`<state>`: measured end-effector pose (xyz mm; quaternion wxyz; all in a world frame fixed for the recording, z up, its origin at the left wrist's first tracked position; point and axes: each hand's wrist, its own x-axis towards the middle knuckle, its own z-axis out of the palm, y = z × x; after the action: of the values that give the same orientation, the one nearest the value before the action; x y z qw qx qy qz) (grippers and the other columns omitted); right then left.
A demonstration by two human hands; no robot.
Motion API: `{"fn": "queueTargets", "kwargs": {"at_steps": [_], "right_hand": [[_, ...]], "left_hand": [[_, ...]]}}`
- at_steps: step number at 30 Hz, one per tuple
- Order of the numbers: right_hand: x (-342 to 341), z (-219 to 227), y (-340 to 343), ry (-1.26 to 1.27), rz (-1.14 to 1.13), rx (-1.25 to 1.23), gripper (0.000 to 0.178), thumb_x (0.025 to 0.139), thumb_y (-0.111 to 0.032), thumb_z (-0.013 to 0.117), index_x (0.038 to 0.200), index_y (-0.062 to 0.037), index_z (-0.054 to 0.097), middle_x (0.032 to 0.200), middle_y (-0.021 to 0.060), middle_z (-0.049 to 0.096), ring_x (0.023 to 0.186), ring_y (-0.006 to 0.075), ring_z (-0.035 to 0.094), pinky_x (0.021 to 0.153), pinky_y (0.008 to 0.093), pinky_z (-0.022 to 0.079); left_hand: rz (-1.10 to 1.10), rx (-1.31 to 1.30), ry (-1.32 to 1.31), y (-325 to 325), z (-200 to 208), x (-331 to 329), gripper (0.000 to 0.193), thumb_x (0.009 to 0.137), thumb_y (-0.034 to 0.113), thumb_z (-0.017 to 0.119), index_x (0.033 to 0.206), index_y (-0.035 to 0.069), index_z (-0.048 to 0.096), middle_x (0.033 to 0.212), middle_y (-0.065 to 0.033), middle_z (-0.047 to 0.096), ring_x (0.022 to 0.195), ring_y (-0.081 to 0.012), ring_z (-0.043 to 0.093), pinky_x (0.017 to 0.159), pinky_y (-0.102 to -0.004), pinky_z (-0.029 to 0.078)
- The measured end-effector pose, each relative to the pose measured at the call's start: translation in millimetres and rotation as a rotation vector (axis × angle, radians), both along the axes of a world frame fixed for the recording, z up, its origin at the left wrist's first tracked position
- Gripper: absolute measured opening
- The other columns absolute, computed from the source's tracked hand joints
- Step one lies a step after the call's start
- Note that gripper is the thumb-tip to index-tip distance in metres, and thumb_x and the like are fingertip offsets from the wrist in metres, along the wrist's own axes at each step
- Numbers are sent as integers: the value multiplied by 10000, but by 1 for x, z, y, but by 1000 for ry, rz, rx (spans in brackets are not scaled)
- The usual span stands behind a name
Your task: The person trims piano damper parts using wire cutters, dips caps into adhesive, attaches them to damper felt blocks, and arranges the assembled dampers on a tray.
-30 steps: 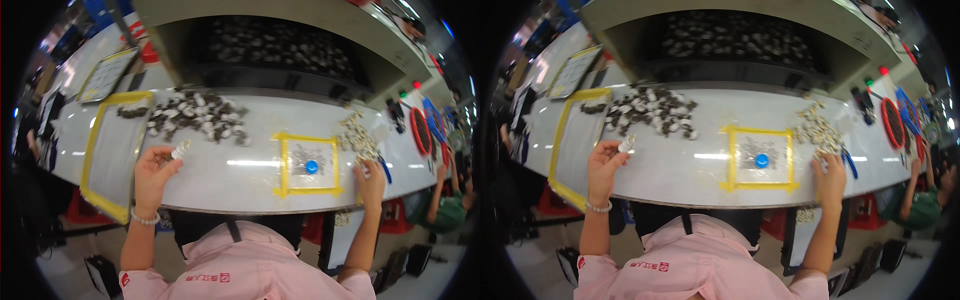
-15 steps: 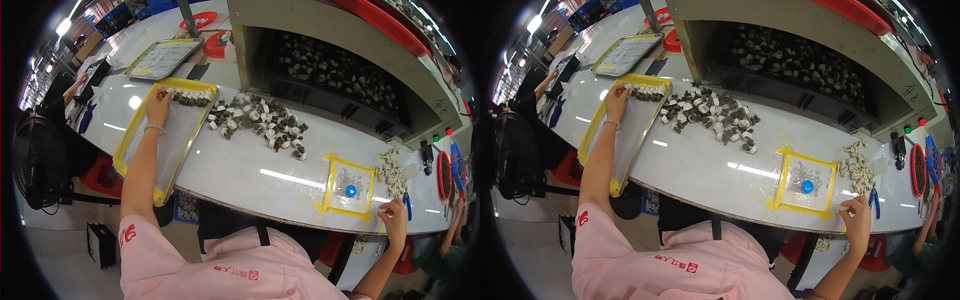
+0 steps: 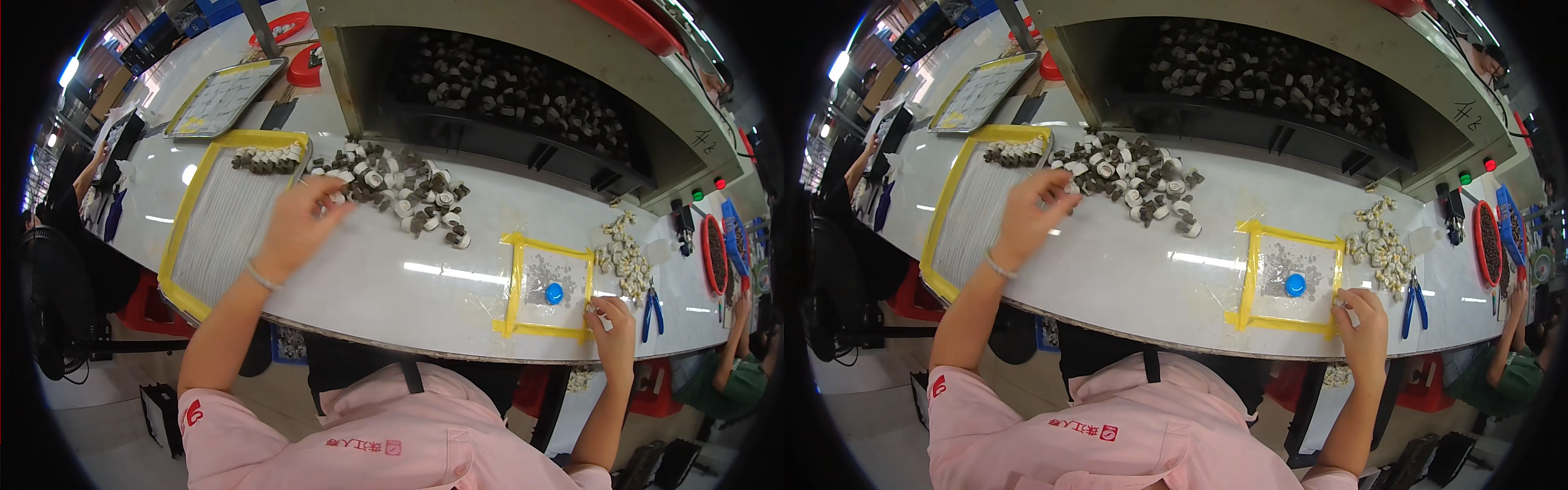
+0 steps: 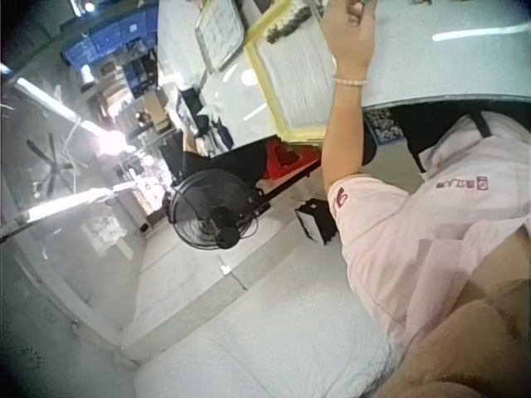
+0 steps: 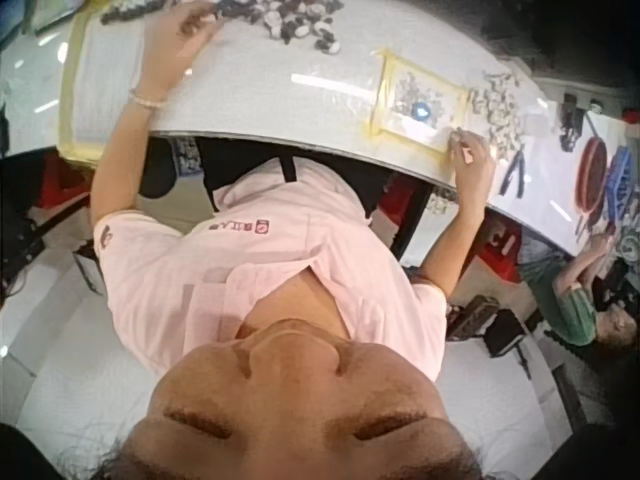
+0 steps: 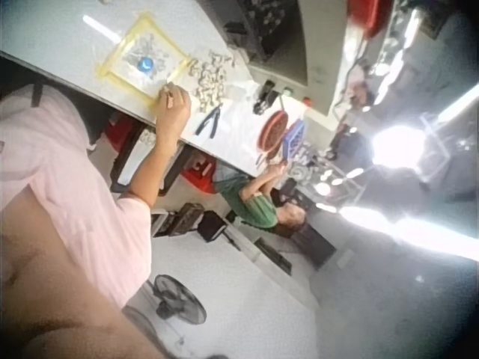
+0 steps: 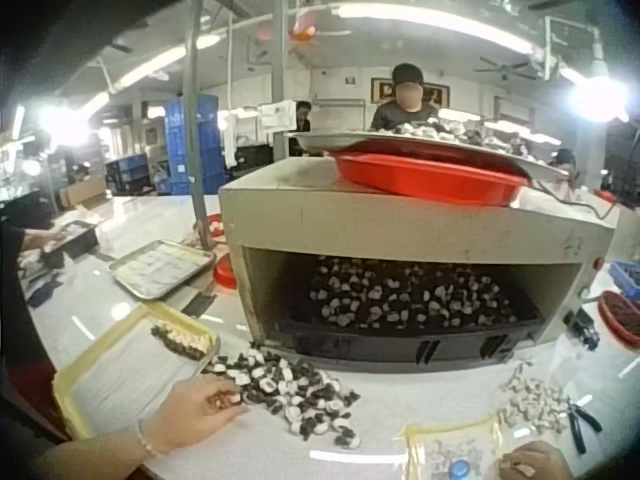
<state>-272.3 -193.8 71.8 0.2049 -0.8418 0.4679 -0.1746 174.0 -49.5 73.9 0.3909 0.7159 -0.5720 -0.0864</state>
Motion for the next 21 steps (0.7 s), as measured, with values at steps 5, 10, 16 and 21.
{"fn": "queueTargets", "kwargs": {"at_steps": [5, 10, 16, 21], "right_hand": [[1, -8, 10, -93, 13, -130, 208, 714, 19, 671, 919, -16, 671, 907, 94, 592, 806, 213, 569, 683, 313, 458], [-1, -12, 15, -35, 31, -193, 220, 723, 11, 672, 940, -26, 671, 891, 95, 597, 809, 218, 571, 677, 321, 459], [-6, -17, 13, -139, -68, -104, 257, 732, -2, 675, 988, -12, 655, 897, 110, 606, 799, 237, 585, 679, 318, 471], [2, -8, 9, -186, -13, -56, 251, 730, -13, 682, 979, -6, 653, 874, 120, 607, 783, 240, 595, 679, 319, 478]], "left_hand": [[-103, 57, -147, -21, -15, -69, 320, 739, 136, 716, 1002, 7, 586, 889, -93, 603, 749, -215, 588, 647, -305, 465], [-231, 18, -236, -25, -29, -79, 274, 753, 86, 672, 999, 18, 573, 947, -108, 578, 873, -280, 555, 741, -331, 457], [-253, 8, -82, -13, -21, -98, 278, 746, 54, 668, 1004, 25, 569, 959, -131, 553, 925, -294, 535, 773, -355, 457], [-91, 96, 26, -15, -23, -119, 255, 739, 26, 653, 983, 17, 579, 1004, -142, 558, 975, -293, 517, 803, -364, 441]]}}
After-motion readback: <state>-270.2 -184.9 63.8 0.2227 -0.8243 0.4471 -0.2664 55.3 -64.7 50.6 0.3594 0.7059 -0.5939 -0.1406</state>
